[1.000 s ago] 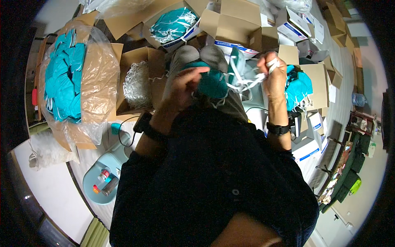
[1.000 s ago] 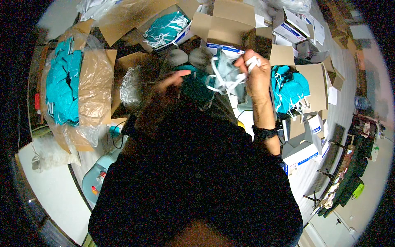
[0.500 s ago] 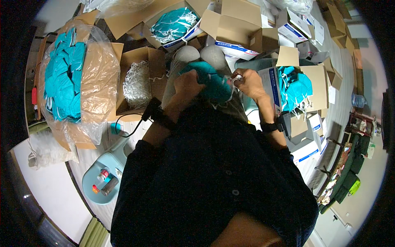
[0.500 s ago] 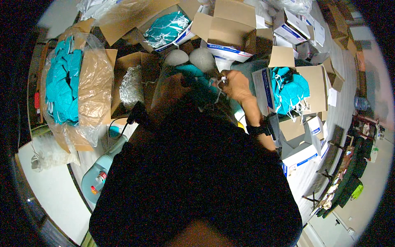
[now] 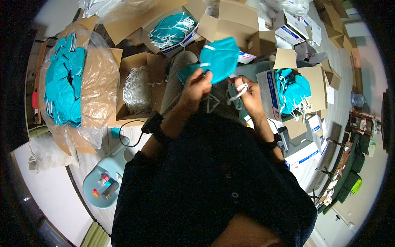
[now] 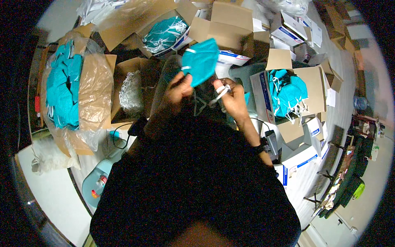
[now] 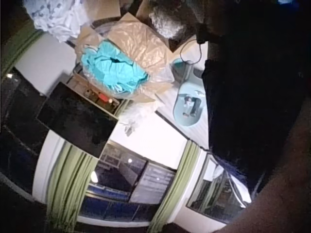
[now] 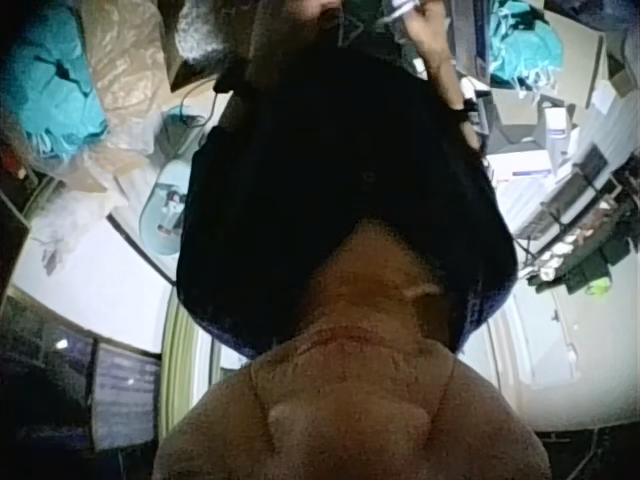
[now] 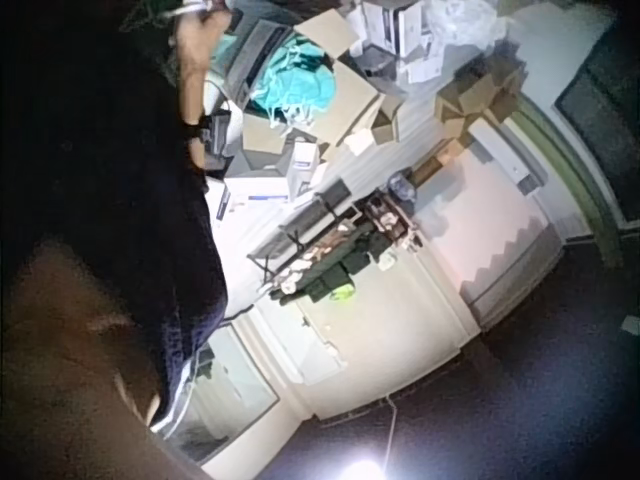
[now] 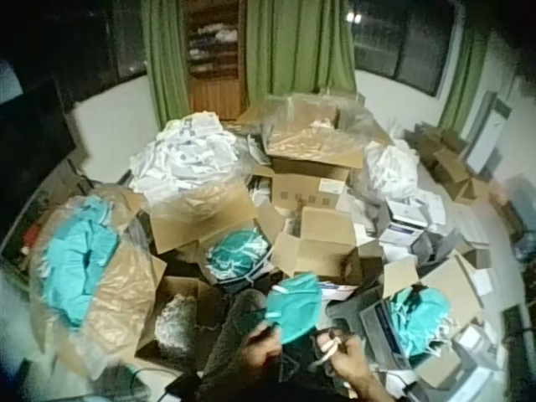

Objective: Unpacking medical masks from individual packets and small boxes and sorting them into a larger cardboard box.

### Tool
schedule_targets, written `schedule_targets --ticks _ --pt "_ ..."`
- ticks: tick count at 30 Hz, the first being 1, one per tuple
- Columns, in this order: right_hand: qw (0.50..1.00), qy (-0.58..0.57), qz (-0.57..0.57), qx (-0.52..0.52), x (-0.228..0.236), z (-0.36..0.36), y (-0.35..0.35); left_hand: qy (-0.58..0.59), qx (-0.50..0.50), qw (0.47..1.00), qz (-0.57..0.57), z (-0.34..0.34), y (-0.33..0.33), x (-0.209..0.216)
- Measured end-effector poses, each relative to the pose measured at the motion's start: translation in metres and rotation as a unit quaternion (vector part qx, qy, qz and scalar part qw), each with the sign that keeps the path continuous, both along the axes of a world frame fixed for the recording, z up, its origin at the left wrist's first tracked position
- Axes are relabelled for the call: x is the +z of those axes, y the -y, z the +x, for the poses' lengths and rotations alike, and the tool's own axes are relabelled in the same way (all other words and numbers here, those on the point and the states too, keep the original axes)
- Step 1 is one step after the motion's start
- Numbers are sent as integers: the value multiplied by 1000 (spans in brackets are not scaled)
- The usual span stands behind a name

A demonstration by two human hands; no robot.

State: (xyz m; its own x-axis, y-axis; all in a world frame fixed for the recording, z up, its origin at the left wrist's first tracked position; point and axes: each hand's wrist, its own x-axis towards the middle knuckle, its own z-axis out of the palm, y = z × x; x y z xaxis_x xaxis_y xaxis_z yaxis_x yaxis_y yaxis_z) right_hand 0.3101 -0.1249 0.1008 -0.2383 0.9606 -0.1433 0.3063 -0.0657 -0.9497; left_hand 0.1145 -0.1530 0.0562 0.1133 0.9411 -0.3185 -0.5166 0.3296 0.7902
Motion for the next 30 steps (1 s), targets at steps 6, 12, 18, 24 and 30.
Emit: schedule_targets --ticks 6,12,18,24,30 --pt "992 -37 82 -94 4 -6 -11 -234 -14 966 106 26 7 7" --pt "999 -38 30 -11 30 10 -27 -335 7 923 190 -11 -15 45" --pt "996 -73 -41 -7 39 11 -35 -260 31 948 179 -10 -30 32" --pt "986 -135 -71 -65 33 15 -42 -143 -112 981 65 -9 -26 47" --pt "978 -163 -110 -67 23 12 -52 -93 -145 972 158 6 -25 40"
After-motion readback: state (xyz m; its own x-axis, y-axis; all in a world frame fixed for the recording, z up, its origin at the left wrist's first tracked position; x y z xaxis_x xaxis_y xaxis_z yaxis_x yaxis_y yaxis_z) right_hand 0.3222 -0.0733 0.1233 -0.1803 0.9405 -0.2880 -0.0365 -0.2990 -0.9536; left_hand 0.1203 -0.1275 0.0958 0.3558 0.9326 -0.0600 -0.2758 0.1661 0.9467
